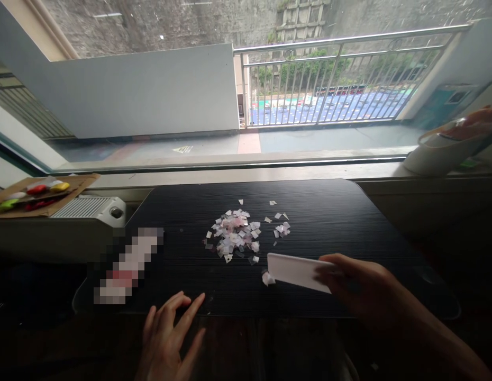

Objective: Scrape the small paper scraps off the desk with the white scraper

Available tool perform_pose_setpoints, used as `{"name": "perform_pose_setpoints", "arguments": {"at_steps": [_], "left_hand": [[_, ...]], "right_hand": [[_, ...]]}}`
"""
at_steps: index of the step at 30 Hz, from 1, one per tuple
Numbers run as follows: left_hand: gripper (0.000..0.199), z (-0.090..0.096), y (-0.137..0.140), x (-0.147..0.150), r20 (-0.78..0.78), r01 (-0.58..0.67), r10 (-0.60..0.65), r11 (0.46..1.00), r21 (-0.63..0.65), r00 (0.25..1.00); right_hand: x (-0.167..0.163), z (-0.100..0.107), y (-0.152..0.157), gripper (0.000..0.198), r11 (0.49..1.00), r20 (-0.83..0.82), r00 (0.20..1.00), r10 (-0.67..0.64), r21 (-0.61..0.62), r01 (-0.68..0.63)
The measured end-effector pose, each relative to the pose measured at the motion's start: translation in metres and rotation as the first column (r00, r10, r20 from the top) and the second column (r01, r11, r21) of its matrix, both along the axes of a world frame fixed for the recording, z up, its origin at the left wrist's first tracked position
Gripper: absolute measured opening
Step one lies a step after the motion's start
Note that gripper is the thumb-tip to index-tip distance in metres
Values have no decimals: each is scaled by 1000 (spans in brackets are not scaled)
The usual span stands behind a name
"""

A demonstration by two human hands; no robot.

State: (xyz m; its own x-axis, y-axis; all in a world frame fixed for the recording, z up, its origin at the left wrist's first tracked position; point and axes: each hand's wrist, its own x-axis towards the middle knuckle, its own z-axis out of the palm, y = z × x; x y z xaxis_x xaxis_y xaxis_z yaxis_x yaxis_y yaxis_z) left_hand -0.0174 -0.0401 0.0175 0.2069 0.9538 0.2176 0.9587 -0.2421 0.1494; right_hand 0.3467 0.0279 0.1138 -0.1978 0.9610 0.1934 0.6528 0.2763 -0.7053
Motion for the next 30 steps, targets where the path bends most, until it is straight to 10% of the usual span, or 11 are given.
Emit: {"name": "perform_pose_setpoints", "arguments": {"at_steps": [10, 18, 30], "left_hand": [[39, 9, 5, 16, 25, 1, -3, 997, 83, 1000], [47, 38, 39, 87, 5, 348, -351, 932, 96, 937], [39, 39, 46, 100, 47, 242, -248, 964, 109, 968]], "right_hand": [[1, 0, 2, 14, 998, 0, 999, -55, 9, 55], [-6, -3, -4, 15, 993, -73, 997, -13, -117, 4], [2, -4, -12, 17, 984, -73, 995, -66, -168, 52]]}}
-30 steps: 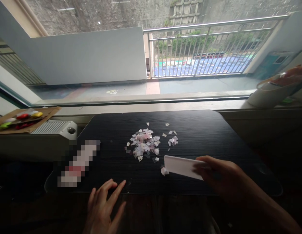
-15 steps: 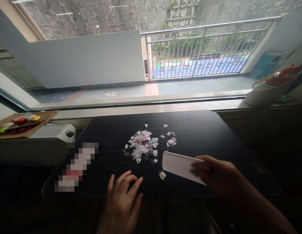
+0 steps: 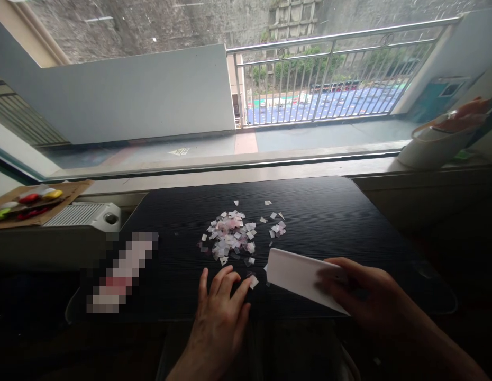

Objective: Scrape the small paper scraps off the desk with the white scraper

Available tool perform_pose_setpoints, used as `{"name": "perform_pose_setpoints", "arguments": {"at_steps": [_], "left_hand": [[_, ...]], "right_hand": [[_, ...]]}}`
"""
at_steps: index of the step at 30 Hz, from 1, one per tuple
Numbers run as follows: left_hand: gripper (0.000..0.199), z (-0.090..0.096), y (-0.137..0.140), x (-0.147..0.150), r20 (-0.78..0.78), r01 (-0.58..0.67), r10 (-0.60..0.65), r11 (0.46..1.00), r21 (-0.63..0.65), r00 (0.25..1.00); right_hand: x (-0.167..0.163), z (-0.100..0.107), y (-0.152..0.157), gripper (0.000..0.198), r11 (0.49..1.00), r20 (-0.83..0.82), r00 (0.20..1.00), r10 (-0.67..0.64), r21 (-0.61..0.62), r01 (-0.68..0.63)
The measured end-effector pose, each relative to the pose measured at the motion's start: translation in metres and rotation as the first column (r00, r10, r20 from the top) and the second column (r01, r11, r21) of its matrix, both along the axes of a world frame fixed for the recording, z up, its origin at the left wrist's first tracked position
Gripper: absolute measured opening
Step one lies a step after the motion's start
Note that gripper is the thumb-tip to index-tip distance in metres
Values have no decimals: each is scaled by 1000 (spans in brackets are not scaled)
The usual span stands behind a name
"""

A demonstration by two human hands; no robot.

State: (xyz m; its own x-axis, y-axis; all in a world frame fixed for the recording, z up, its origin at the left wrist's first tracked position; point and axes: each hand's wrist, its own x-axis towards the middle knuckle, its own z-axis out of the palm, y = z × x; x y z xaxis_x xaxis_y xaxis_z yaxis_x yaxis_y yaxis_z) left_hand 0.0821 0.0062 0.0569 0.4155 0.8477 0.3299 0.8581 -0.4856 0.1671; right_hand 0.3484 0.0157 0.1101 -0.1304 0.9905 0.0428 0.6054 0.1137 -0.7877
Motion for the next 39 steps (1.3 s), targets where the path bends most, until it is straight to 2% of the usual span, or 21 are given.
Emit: {"name": "perform_pose_setpoints", "arguments": {"at_steps": [6, 12, 14, 18, 23, 26, 30, 33, 36, 39], "left_hand": [[36, -3, 1, 3, 29, -14, 15, 1000, -14, 999], [42, -3, 5, -7, -68, 59, -63, 996, -60, 996], [41, -4, 6, -8, -69, 51, -55, 997, -58, 996], [37, -3, 6, -6, -55, 41, -44, 998, -56, 998], [35, -3, 8, -8, -64, 60, -64, 996, -66, 996], [35, -4, 9, -8, -66, 41, -44, 998, -52, 997], [35, -1, 9, -8, -39, -6, 6, 1000, -7, 999], [35, 3, 5, -13, -22, -13, 14, 1000, 12, 1000], [34, 6, 1, -21, -15, -15, 15, 999, 45, 1000], [34, 8, -5, -30, -14, -28, 29, 997, 67, 999]], "right_hand": [[-14, -4, 5, 18, 995, 36, 995, 97, -40, -96], [-6, -1, 1, 16, 999, 52, 998, 20, -27, -19], [-8, 1, 1, 17, 1000, 29, 999, 16, -17, -16], [-19, 1, 7, 15, 996, 30, 995, 91, -8, -90], [-23, 2, 9, 16, 989, 82, 986, 143, -60, -139], [-16, 5, 3, 15, 995, 61, 993, 96, -42, -94], [-1, 6, -7, 21, 993, -73, 992, -105, -65, 100], [1, 1, -10, 24, 975, -101, 974, -204, -115, 192], [-9, -5, -9, 25, 974, -124, 976, -181, -159, 160], [-19, -7, -6, 25, 986, -134, 985, -111, -143, 92]]}}
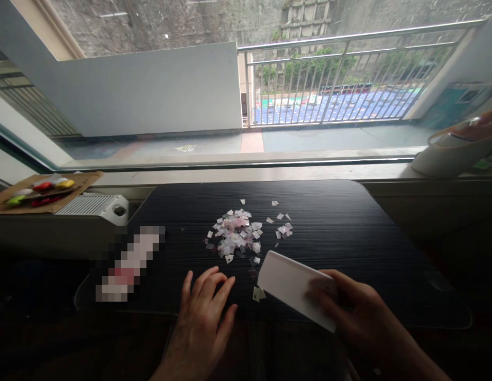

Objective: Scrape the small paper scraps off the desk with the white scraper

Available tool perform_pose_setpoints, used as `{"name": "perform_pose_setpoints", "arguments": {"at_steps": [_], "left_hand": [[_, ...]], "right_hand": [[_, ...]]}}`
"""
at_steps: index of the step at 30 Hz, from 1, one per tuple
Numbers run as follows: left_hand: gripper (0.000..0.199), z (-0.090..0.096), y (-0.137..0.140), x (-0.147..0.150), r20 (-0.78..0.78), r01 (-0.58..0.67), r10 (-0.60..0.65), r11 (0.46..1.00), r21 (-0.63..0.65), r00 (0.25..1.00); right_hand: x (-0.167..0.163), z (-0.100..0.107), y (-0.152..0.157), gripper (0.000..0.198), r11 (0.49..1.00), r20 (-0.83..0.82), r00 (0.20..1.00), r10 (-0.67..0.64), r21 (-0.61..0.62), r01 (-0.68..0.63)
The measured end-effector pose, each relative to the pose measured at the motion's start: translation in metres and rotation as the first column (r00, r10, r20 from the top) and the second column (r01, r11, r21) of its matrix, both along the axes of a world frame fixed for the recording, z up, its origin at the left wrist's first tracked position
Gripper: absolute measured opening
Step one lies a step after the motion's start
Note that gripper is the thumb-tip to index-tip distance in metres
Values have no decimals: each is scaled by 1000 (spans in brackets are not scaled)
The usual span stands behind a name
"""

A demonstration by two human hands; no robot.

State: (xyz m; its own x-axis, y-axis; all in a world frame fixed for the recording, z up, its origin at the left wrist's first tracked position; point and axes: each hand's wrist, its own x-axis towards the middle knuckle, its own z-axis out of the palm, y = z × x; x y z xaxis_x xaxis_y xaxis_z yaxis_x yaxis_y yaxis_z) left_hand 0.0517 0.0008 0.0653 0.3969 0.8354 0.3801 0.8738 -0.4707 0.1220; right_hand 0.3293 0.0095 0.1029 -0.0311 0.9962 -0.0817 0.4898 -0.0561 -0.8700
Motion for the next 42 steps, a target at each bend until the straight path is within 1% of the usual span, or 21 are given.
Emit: {"name": "perform_pose_setpoints", "arguments": {"at_steps": [5, 10, 13, 16, 19, 21, 23, 25, 28, 30, 34, 37, 42], "left_hand": [[36, -3, -13, -15, 12, -27, 26, 999, 32, 1000], [34, -10, -22, -23, -2, -60, 60, 998, 27, 998], [39, -13, -26, -28, -31, -65, 65, 998, -12, 997], [42, -17, -29, -33, -36, -66, 65, 997, -35, 997], [42, -21, -30, -34, -31, -56, 56, 998, -20, 998], [41, -23, -30, -34, -24, -49, 49, 999, 2, 999], [40, -24, -31, -34, -20, -42, 43, 999, 18, 999], [41, -25, -31, -35, -28, -29, 30, 999, 26, 999], [41, -26, -32, -37, -47, -22, 23, 1000, 20, 999], [41, -27, -32, -37, -43, -32, 33, 999, 13, 999], [39, -27, -33, -37, -23, -45, 44, 999, -5, 999], [39, -27, -33, -37, -32, -42, 41, 999, -13, 999], [41, -28, -34, -39, -39, -36, 36, 999, -5, 999]], "right_hand": [[2, 6, 1, 27, 996, 36, 996, -87, 25, 86], [7, 6, -5, 23, 1000, 101, 995, 23, 7, -24], [18, 8, -10, 24, 999, 128, 991, -34, -11, 35], [33, 11, -12, 25, 994, 126, 987, -105, 1, 105], [43, 9, -6, 29, 993, 88, 990, -111, -35, 114], [46, 3, 2, 32, 991, 32, 996, -80, -102, 83], [47, -4, 12, 33, 988, -30, 999, -24, -152, 19], [48, -11, 22, 30, 987, -67, 997, 42, -153, -51], [48, -18, 35, 27, 983, -48, 991, 128, -129, -133], [48, -19, 41, 26, 974, -46, 983, 178, -138, -183], [50, -21, 49, 27, 940, -108, 960, 259, -199, -276], [48, -20, 53, 26, 915, -143, 943, 300, -238, -327], [44, -15, 55, 28, 864, -263, 900, 347, -283, -416]]}}
